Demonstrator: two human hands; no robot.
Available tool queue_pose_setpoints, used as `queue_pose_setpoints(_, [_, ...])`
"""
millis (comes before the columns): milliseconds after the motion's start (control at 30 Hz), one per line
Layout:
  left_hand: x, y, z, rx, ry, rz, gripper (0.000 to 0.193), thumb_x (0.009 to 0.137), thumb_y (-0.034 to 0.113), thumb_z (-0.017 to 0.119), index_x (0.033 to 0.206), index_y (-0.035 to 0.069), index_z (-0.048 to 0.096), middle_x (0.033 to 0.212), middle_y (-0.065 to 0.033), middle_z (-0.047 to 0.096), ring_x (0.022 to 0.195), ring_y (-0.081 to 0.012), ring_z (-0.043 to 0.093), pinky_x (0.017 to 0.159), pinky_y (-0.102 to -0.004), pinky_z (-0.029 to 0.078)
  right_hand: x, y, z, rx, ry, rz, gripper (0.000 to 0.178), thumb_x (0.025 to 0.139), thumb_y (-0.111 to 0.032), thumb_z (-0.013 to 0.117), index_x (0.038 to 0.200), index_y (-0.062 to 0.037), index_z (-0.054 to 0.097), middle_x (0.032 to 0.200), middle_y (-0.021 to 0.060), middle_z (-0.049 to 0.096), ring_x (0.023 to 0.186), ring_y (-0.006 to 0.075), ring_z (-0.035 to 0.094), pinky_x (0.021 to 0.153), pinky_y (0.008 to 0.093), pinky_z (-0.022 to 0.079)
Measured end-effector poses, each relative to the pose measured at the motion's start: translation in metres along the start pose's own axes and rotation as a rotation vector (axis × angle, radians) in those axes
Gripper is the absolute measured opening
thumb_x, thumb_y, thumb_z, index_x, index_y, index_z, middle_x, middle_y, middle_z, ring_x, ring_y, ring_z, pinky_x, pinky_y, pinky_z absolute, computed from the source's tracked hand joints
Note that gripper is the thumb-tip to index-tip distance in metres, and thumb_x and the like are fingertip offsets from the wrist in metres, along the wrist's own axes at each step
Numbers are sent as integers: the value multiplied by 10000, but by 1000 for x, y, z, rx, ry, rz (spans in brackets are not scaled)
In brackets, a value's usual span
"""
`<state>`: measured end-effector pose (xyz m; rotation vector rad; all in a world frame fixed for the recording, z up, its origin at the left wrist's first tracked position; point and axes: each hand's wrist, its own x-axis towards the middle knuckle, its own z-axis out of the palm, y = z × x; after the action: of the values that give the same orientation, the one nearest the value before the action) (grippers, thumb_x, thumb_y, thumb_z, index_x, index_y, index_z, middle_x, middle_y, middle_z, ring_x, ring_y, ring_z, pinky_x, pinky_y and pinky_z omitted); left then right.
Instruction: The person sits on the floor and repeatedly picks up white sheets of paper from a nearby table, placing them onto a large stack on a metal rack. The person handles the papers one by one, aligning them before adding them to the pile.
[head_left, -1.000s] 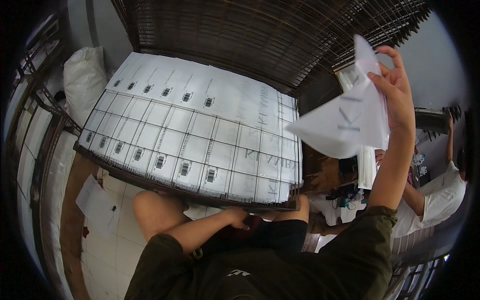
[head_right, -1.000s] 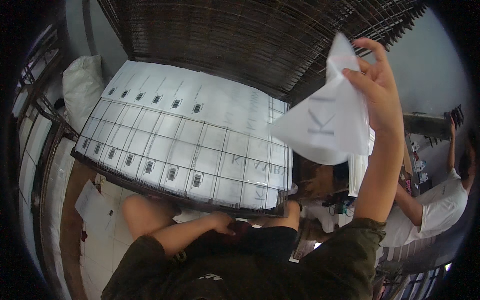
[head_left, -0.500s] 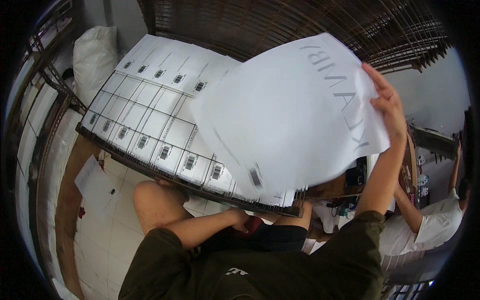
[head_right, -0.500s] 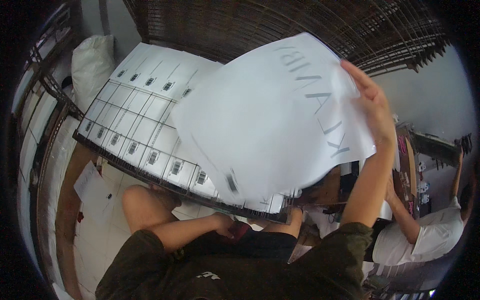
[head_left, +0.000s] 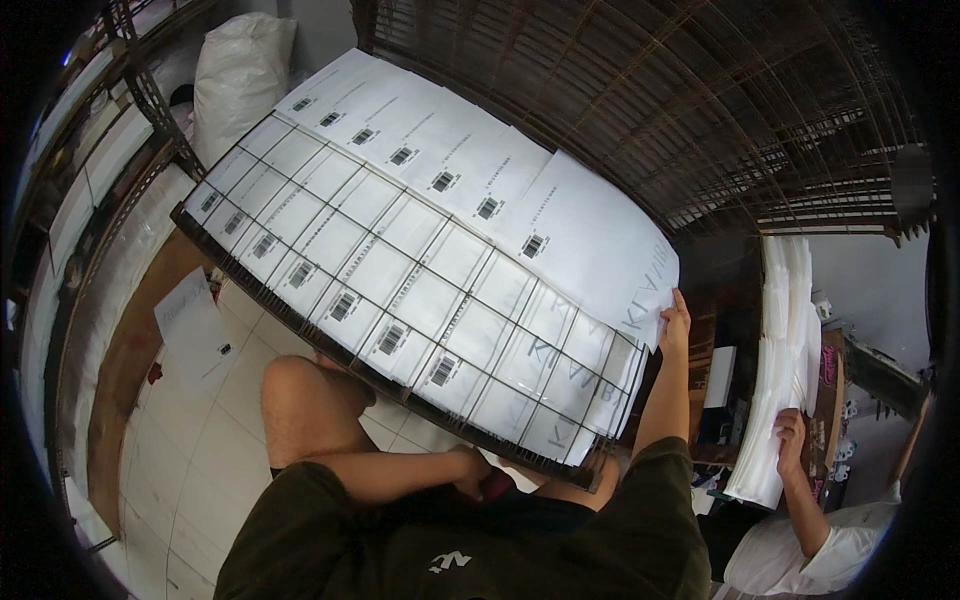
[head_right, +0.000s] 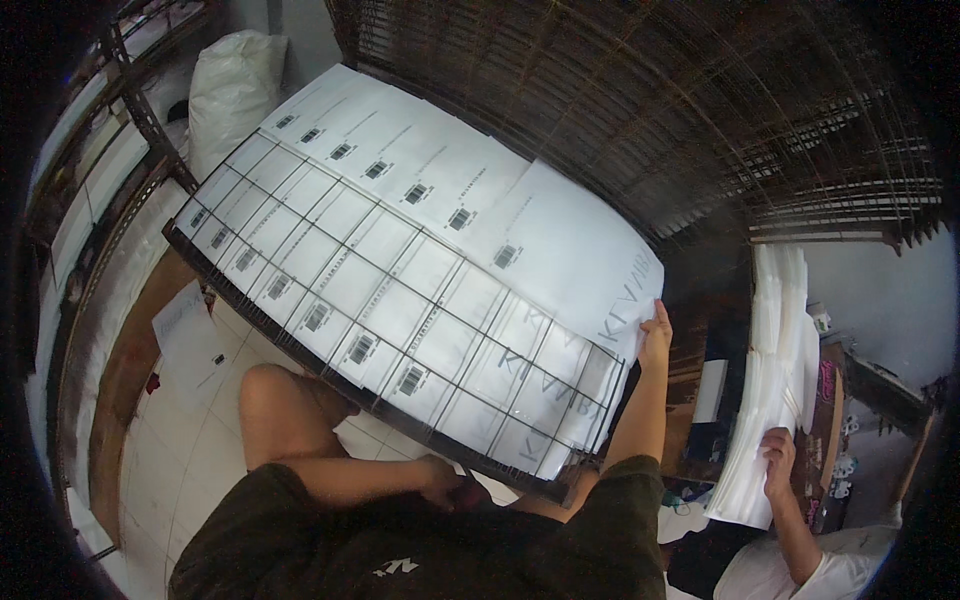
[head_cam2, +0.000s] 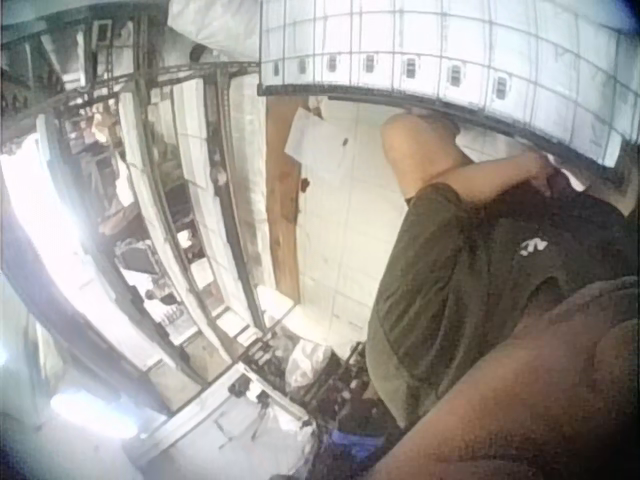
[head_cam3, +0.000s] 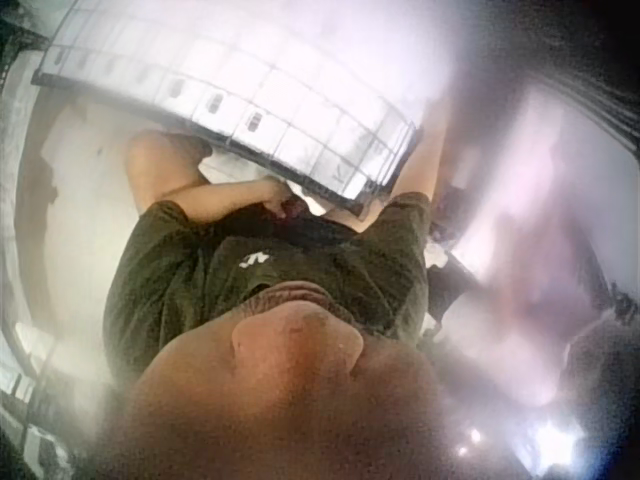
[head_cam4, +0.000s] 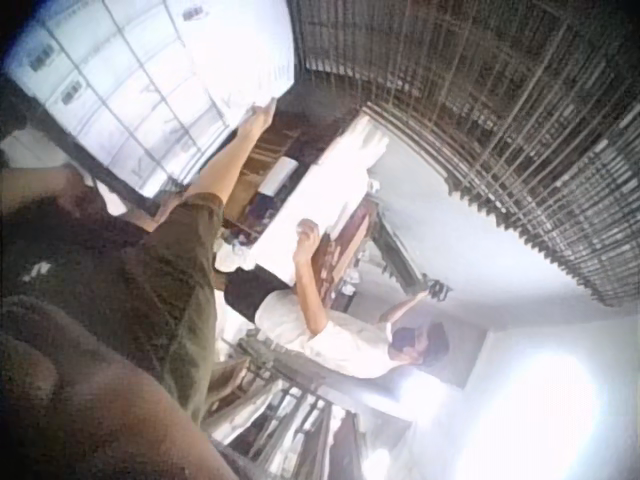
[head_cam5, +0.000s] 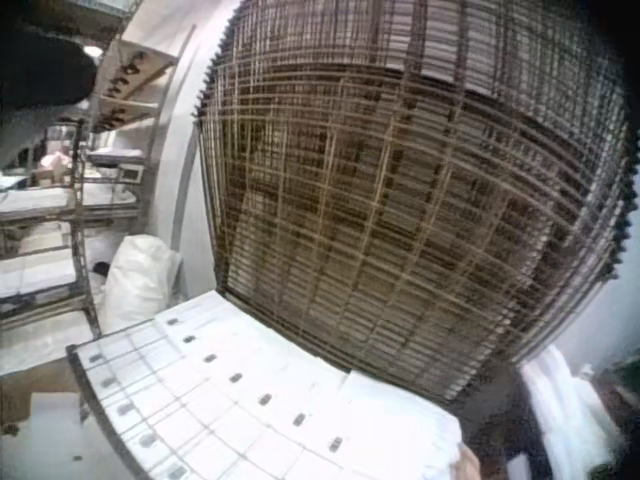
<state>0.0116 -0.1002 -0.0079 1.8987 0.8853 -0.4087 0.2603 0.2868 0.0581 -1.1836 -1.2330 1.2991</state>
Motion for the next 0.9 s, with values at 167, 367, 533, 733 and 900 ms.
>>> queue_pose_setpoints(167, [-3, 0, -7, 28, 10, 33, 570, 724, 511, 672, 1104, 88, 635, 1056, -155, 646, 1021, -293, 614, 814, -419, 499, 37, 31, -15, -114, 8, 39, 734, 667, 124, 391, 1394, 43, 325, 1477, 166, 295, 1249, 211, 410, 906, 218, 387])
queue_pose_setpoints(367, [13, -7, 7, -19, 36, 27, 598, 739, 498, 665, 1135, 55, 603, 1071, -153, 641, 999, -304, 622, 806, -427, 506, 47, 36, 0, -243, -29, 56, 744, 648, 125, 398, 1385, 37, 351, 1458, 170, 324, 1226, 221, 437, 897, 221, 393])
queue_pose_setpoints(533, [11, -4, 4, -13, 41, 21, 615, 748, 496, 656, 1173, 59, 573, 1074, -150, 640, 998, -301, 624, 806, -425, 507, 53, 43, -4, -283, -48, 23, 759, 633, 126, 404, 1384, 24, 364, 1455, 171, 327, 1234, 235, 432, 898, 228, 399])
queue_pose_setpoints(733, [19, -10, 13, -25, 23, 63, 799, 762, 486, 639, 1387, 93, 336, 1020, -191, 642, 953, -334, 629, 812, -429, 498, 67, 57, -9, -248, -51, -15, 692, 676, 100, 488, 1359, 10, 412, 1358, 159, 453, 1235, 237, 433, 918, 276, 407])
queue_pose_setpoints(900, [12, -6, -1, -26, 0, 71, 676, 758, 489, 638, 1281, 94, 471, 1063, -169, 636, 1001, -309, 616, 852, -413, 480, 79, 72, -34, -386, 67, -102, 638, 684, 63, 554, 1312, -15, 473, 1281, 143, 515, 1160, 258, 498, 936, 324, 410])
